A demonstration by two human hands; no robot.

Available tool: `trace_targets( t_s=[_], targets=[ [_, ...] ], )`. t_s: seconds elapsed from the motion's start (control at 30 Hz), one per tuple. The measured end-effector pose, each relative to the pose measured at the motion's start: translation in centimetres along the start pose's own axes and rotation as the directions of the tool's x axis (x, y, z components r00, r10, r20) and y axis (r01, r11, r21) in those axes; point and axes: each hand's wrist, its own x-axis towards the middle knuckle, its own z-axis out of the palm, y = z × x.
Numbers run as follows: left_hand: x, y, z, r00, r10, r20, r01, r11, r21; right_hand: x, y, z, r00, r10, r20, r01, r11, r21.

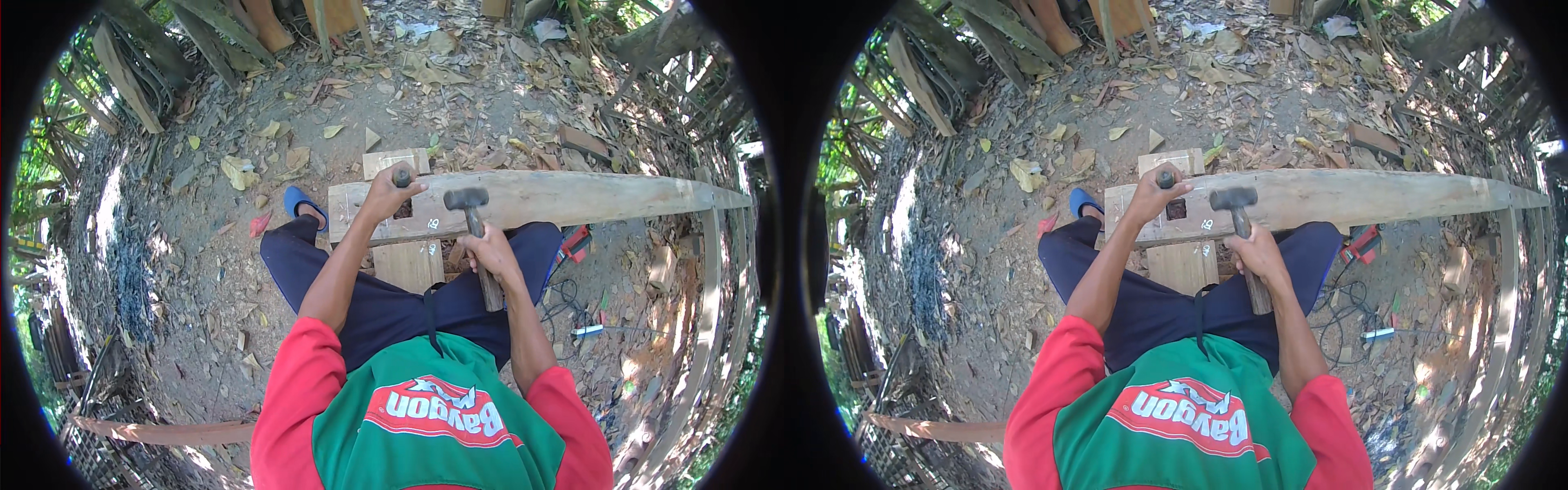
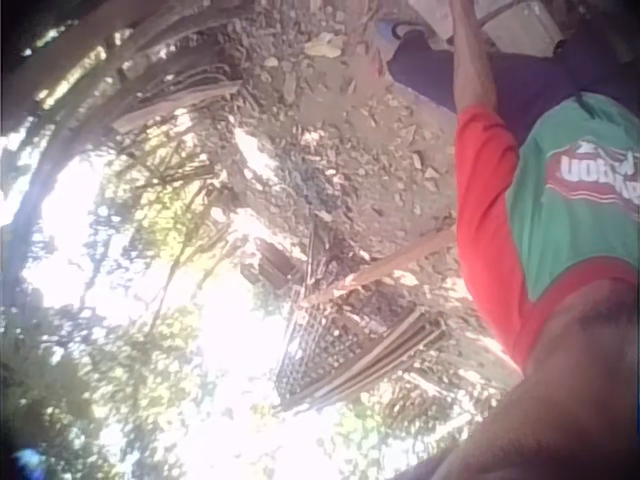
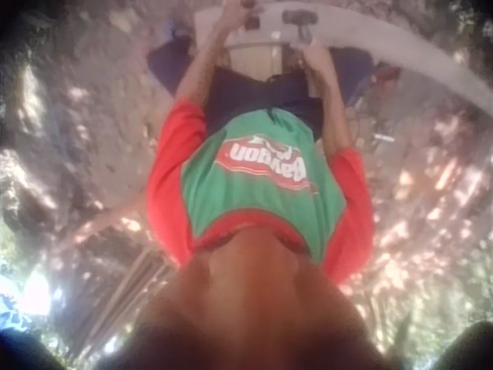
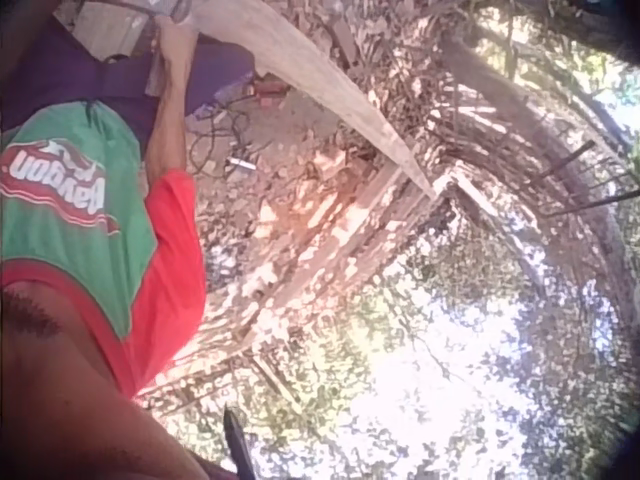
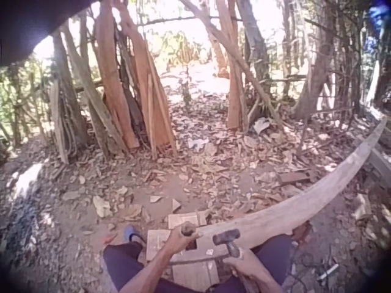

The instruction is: The person carves and shapes a piece of wood using a drill, a hammer, and a chisel while sitting on the ground.

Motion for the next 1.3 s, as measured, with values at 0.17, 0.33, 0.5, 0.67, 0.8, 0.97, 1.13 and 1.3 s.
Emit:
trace_targets(
  t_s=[0.17, 0.33, 0.5, 0.67, 0.8, 0.97, 1.13, 1.3],
  targets=[
    [-3.1, -2.3, -0.4, 0.991, 0.047, 0.122, -0.048, 0.999, 0.008, -4.8, -8.4, 2.5, 0.88, -0.468, -0.08, 0.47, 0.883, 0.012],
    [-3.3, -3.2, -0.6, 0.988, 0.126, 0.086, -0.112, 0.983, -0.146, -1.8, -5.8, 6.7, 0.612, -0.777, -0.149, 0.751, 0.63, -0.2],
    [-3.2, -1.5, -0.6, 0.994, 0.054, 0.095, -0.043, 0.992, -0.115, 3.7, -3.3, 6.2, 0.908, -0.419, -0.005, 0.32, 0.7, -0.639],
    [-1.2, -1.9, -3.1, 0.991, -0.052, 0.122, 0.055, 0.998, -0.019, -1.7, -10.3, 3.5, 0.865, -0.499, -0.049, 0.457, 0.824, -0.335],
    [-2.9, -1.4, -2.2, 0.995, -0.022, 0.095, 0.027, 0.998, -0.053, -8.6, -17.5, -0.5, 0.697, -0.696, -0.176, 0.692, 0.716, -0.091],
    [-4.2, -2.8, -1.2, 0.99, 0.098, 0.097, -0.096, 0.995, -0.022, -10.9, -19.9, 1.3, 0.316, -0.908, -0.275, 0.914, 0.213, 0.347],
    [-3.4, -2.2, -0.2, 0.993, 0.049, 0.108, -0.038, 0.994, -0.105, 3.1, -3.1, 6.1, 0.911, -0.41, 0.04, 0.286, 0.56, -0.777],
    [-3.9, -7.3, -2.5, 0.994, 0.052, 0.101, -0.049, 0.998, -0.032, 1.9, -7.4, 6.7, 0.813, -0.572, 0.111, 0.546, 0.682, -0.486]
  ],
)
